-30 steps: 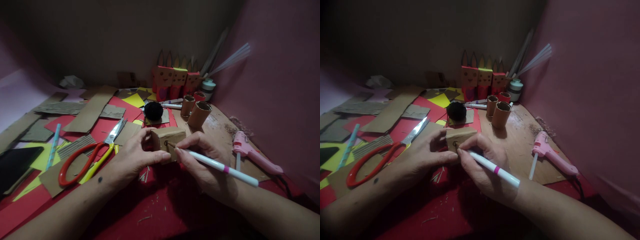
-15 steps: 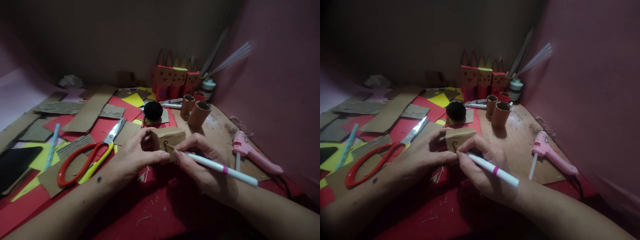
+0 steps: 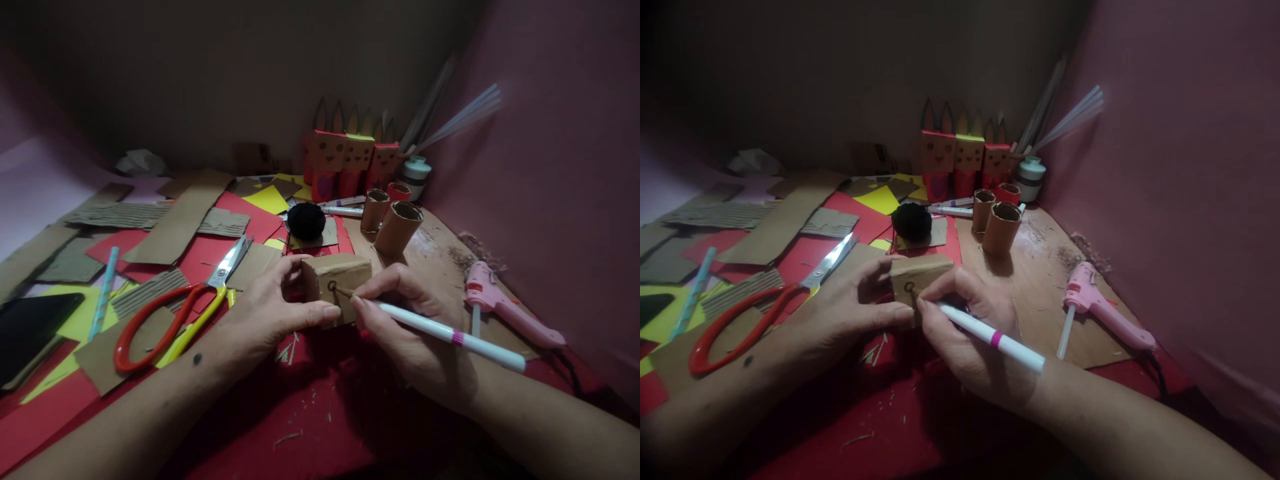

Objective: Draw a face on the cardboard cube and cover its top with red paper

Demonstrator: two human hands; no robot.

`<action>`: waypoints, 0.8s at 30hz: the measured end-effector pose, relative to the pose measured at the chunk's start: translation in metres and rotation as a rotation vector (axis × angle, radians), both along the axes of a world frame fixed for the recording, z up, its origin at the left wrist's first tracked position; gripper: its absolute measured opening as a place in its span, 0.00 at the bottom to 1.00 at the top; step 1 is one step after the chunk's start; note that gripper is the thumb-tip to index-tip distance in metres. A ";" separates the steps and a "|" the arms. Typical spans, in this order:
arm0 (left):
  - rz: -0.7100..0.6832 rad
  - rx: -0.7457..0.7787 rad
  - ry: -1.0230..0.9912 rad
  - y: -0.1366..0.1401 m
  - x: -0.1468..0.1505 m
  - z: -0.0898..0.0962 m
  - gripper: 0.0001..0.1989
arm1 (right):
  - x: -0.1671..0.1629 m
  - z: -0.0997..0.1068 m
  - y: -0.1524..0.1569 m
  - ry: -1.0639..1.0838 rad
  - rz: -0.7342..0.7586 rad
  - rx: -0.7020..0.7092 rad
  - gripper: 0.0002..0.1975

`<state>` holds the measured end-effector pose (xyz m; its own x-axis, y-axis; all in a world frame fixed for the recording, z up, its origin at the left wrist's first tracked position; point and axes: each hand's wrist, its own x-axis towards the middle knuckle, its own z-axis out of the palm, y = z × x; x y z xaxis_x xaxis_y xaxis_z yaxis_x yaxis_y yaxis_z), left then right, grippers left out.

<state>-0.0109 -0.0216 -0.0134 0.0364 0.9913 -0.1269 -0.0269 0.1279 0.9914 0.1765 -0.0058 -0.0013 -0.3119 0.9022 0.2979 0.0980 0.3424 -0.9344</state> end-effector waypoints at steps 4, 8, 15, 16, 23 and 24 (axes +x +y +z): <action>-0.006 0.003 -0.014 -0.001 0.000 0.000 0.27 | 0.000 0.000 0.001 0.008 -0.007 0.023 0.05; 0.001 -0.008 -0.025 -0.002 0.002 0.002 0.27 | 0.000 0.000 0.001 0.010 -0.005 0.027 0.05; 0.014 -0.008 -0.035 -0.002 0.003 0.002 0.27 | 0.001 -0.002 0.001 -0.011 -0.021 0.043 0.04; 0.014 -0.007 -0.040 -0.001 0.003 0.002 0.27 | 0.002 -0.002 0.001 -0.013 -0.017 0.042 0.04; 0.003 -0.005 -0.030 -0.001 0.002 -0.001 0.27 | 0.001 -0.004 0.000 0.010 0.023 -0.004 0.05; 0.002 -0.002 -0.027 -0.001 0.001 -0.001 0.27 | 0.000 -0.003 0.000 0.011 0.026 -0.005 0.04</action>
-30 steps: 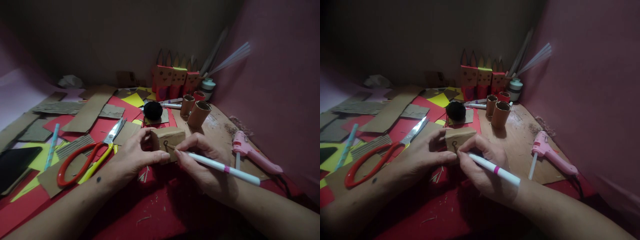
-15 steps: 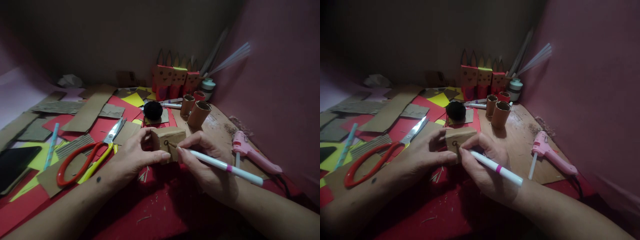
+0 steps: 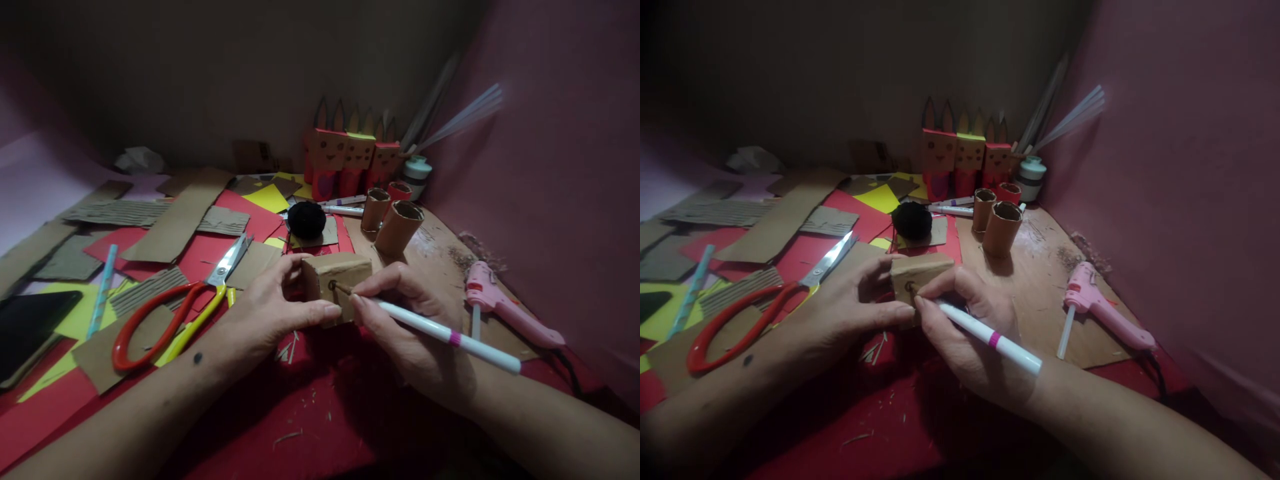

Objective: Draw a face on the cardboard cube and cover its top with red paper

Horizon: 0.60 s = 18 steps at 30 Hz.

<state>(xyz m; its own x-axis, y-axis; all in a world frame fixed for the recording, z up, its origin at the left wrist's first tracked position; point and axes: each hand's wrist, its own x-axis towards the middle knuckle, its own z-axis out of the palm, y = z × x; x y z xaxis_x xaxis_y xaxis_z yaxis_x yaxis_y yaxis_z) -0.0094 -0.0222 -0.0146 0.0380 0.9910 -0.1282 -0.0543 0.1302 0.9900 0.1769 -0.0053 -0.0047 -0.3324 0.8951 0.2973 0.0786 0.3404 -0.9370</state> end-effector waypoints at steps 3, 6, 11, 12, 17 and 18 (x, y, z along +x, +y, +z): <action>0.006 0.002 0.016 0.000 0.000 0.000 0.27 | 0.000 0.001 0.001 0.004 0.011 -0.009 0.04; 0.019 -0.005 0.015 0.000 0.000 0.000 0.28 | -0.001 0.000 0.001 0.012 0.014 -0.014 0.04; 0.008 -0.011 -0.005 0.000 -0.001 -0.001 0.30 | 0.000 -0.001 0.001 -0.002 0.004 0.018 0.04; 0.012 -0.016 0.002 0.000 -0.001 -0.001 0.30 | 0.000 -0.001 0.000 -0.001 0.004 0.018 0.04; 0.008 -0.010 0.007 0.000 -0.002 -0.001 0.29 | 0.001 0.000 -0.001 -0.005 0.002 0.020 0.05; 0.008 -0.008 0.002 0.000 -0.002 -0.001 0.29 | 0.001 0.000 0.000 -0.004 -0.003 0.025 0.05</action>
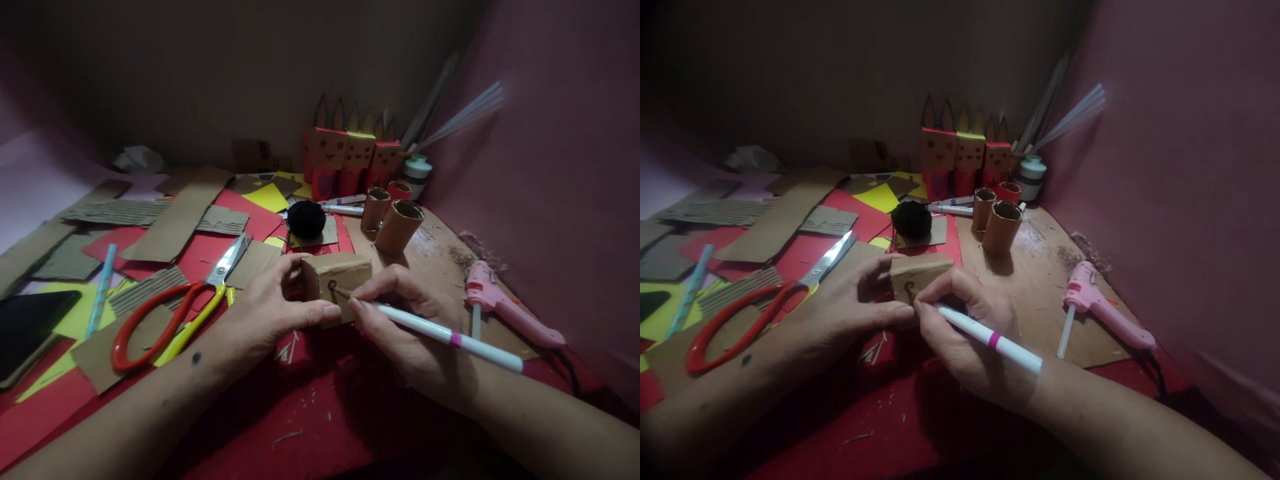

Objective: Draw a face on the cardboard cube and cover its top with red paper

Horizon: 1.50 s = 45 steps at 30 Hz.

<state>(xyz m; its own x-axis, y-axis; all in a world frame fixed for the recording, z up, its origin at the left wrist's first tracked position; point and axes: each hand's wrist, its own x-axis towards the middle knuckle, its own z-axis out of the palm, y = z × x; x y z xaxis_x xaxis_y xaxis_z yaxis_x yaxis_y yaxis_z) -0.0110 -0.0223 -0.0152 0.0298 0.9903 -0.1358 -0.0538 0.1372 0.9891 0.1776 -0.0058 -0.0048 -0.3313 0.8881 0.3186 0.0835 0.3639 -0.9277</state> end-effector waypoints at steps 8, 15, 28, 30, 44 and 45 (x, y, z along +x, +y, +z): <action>-0.008 0.013 -0.014 0.001 0.000 -0.001 0.27 | -0.002 0.000 0.002 -0.007 -0.048 0.013 0.04; -0.014 0.006 -0.029 0.000 0.002 0.001 0.29 | -0.001 0.001 0.001 0.008 -0.047 -0.012 0.05; -0.012 0.004 -0.042 0.001 0.001 -0.001 0.29 | -0.002 0.000 0.000 0.020 -0.048 0.014 0.04; -0.008 0.006 -0.030 0.001 0.001 -0.001 0.29 | -0.002 -0.001 0.001 0.030 -0.038 0.003 0.04; -0.014 0.000 -0.007 0.001 0.001 0.000 0.28 | -0.001 -0.002 0.000 0.018 0.010 -0.041 0.05; -0.018 0.000 -0.008 0.001 0.001 0.000 0.28 | -0.001 -0.002 0.000 0.014 0.014 -0.042 0.05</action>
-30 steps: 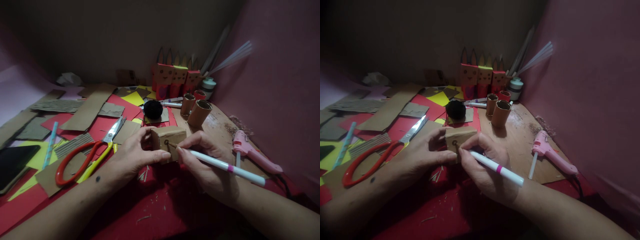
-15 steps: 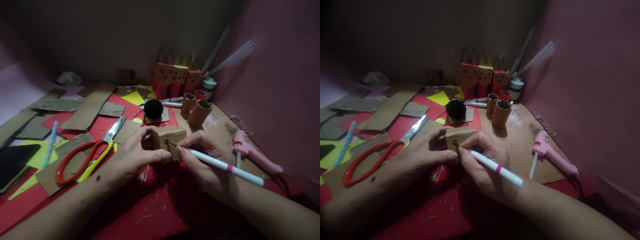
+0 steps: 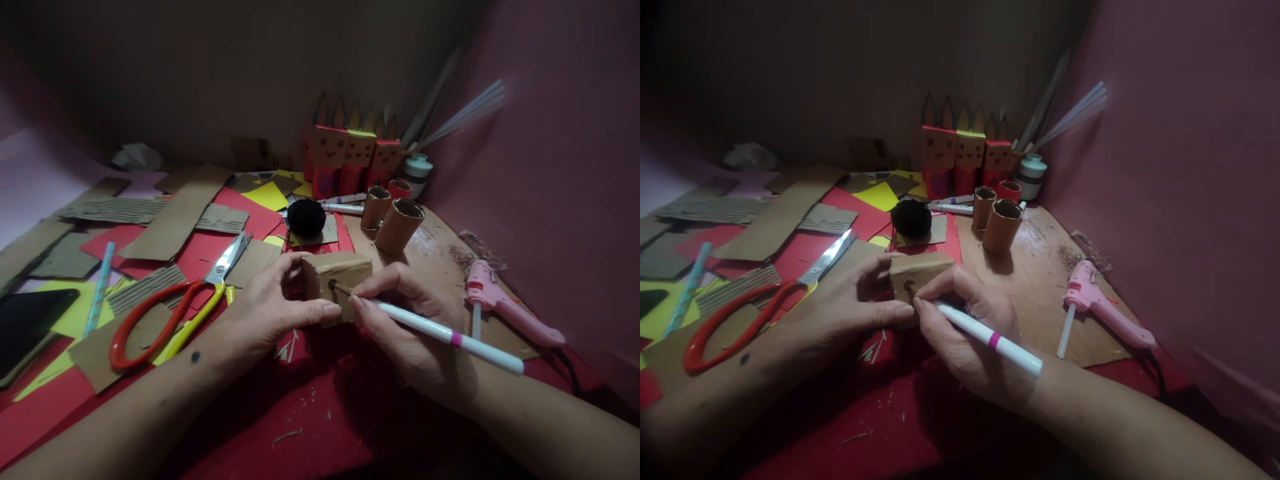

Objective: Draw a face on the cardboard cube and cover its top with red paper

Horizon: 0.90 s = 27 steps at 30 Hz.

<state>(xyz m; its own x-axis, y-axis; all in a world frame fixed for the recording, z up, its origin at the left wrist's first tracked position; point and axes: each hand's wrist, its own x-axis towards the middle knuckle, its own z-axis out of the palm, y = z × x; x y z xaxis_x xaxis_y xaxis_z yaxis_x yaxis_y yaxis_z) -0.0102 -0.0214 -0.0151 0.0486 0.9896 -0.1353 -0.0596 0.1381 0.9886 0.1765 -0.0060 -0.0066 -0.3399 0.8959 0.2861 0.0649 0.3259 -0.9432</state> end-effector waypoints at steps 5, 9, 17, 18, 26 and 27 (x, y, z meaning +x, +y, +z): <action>0.003 0.001 0.001 0.001 0.000 -0.001 0.29 | 0.001 0.000 0.001 -0.014 -0.009 0.001 0.05; 0.001 0.005 -0.012 0.001 -0.001 -0.001 0.29 | 0.001 0.001 0.002 -0.024 -0.016 0.002 0.05; 0.008 0.007 -0.024 -0.002 0.001 0.002 0.27 | 0.000 0.002 -0.001 0.004 -0.034 -0.012 0.05; 0.010 0.009 -0.025 -0.002 0.001 0.002 0.27 | 0.000 0.002 -0.001 0.002 -0.036 -0.011 0.05; 0.009 0.000 -0.012 0.000 0.000 0.002 0.28 | 0.001 0.003 -0.001 -0.022 -0.070 0.032 0.05; 0.014 0.005 -0.012 0.000 0.000 0.002 0.28 | 0.001 0.003 -0.001 -0.025 -0.072 0.041 0.05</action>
